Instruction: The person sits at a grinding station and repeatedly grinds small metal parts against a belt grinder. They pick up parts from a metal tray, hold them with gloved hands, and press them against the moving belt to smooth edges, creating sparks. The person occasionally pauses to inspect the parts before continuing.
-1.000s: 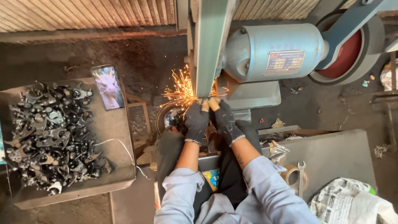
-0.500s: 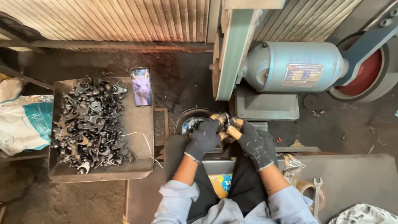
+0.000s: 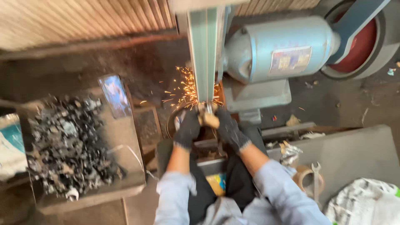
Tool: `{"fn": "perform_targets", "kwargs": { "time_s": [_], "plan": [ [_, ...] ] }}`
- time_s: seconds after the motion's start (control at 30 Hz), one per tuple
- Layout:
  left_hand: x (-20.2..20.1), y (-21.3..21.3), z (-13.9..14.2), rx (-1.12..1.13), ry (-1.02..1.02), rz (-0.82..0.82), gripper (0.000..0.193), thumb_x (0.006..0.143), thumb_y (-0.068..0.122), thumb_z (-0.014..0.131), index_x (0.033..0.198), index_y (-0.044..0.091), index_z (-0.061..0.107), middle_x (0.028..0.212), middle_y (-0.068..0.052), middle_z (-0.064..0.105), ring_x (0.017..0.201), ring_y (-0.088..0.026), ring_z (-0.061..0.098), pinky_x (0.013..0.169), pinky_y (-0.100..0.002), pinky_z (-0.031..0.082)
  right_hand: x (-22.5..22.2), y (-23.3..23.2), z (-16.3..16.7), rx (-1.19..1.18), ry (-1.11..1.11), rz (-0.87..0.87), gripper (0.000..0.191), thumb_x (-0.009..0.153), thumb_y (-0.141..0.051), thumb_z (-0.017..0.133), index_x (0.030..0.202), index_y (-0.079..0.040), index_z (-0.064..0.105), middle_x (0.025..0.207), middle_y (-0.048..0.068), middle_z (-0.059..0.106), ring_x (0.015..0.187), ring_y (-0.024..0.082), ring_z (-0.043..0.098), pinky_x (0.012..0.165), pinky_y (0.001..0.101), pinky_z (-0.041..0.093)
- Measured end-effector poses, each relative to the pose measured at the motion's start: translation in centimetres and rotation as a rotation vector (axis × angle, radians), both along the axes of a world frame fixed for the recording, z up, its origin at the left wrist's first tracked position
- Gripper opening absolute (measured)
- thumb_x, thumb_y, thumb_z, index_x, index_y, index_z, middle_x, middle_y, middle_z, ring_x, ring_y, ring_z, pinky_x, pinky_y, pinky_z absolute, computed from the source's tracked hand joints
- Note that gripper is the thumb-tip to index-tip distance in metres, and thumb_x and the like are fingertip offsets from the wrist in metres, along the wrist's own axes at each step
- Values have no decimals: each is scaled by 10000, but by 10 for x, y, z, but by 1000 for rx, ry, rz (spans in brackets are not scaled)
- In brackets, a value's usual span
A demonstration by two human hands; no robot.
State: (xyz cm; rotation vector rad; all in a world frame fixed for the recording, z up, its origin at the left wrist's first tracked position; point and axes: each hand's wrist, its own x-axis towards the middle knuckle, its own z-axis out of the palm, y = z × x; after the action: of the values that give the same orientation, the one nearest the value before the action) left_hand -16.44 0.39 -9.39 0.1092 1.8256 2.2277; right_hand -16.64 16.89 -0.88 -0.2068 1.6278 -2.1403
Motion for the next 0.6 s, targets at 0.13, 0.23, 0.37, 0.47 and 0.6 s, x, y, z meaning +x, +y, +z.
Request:
{"fn": "perform_targets", "kwargs": {
  "time_s": [0.13, 0.23, 0.37, 0.47, 0.6],
  "plan": [
    [35, -9, 54, -590, 406, -34, 539, 761, 187, 786, 1268, 43, 671, 1157, -184, 708, 1089, -338, 654, 964, -442, 519, 21, 20, 47, 315, 573, 45, 495, 859, -98, 798, 1304, 16, 613, 1252, 104, 647, 1167, 181, 600, 1002, 336, 462],
    [61, 12, 80, -976, 526, 165, 659, 727, 226, 833, 1311, 1, 626, 1244, -242, 658, 1147, -398, 606, 991, -475, 480, 43, 7, 47, 423, -137, -114, 334, 965, -241, 683, 1209, -14, 698, 954, 73, 745, 809, 146, 688, 731, 320, 546],
    [78, 32, 92, -752, 265, 181, 655, 752, 301, 850, 1293, 15, 614, 1248, -204, 663, 1171, -354, 627, 1000, -434, 492, 58, 20, 35, -134, -345, -4, 427, 1028, -322, 618, 1294, 12, 642, 1040, 28, 728, 841, 91, 650, 731, 281, 502],
    [72, 23, 97, -699, 503, 152, 606, 720, 263, 850, 1240, 25, 650, 1218, -204, 678, 1152, -365, 640, 981, -437, 506, 61, 44, 38, 179, -276, 21, 436, 1029, -352, 616, 1295, -10, 662, 1017, 6, 724, 787, 81, 619, 671, 267, 447],
    [42, 4, 91, -268, 371, -105, 348, 860, 162, 721, 1177, 19, 702, 1077, -112, 758, 1012, -248, 736, 917, -378, 571, 35, 45, 32, 236, 72, 145, 540, 923, -324, 679, 1394, -121, 508, 1231, -51, 654, 1109, 57, 621, 960, 250, 498]
  ]
}}
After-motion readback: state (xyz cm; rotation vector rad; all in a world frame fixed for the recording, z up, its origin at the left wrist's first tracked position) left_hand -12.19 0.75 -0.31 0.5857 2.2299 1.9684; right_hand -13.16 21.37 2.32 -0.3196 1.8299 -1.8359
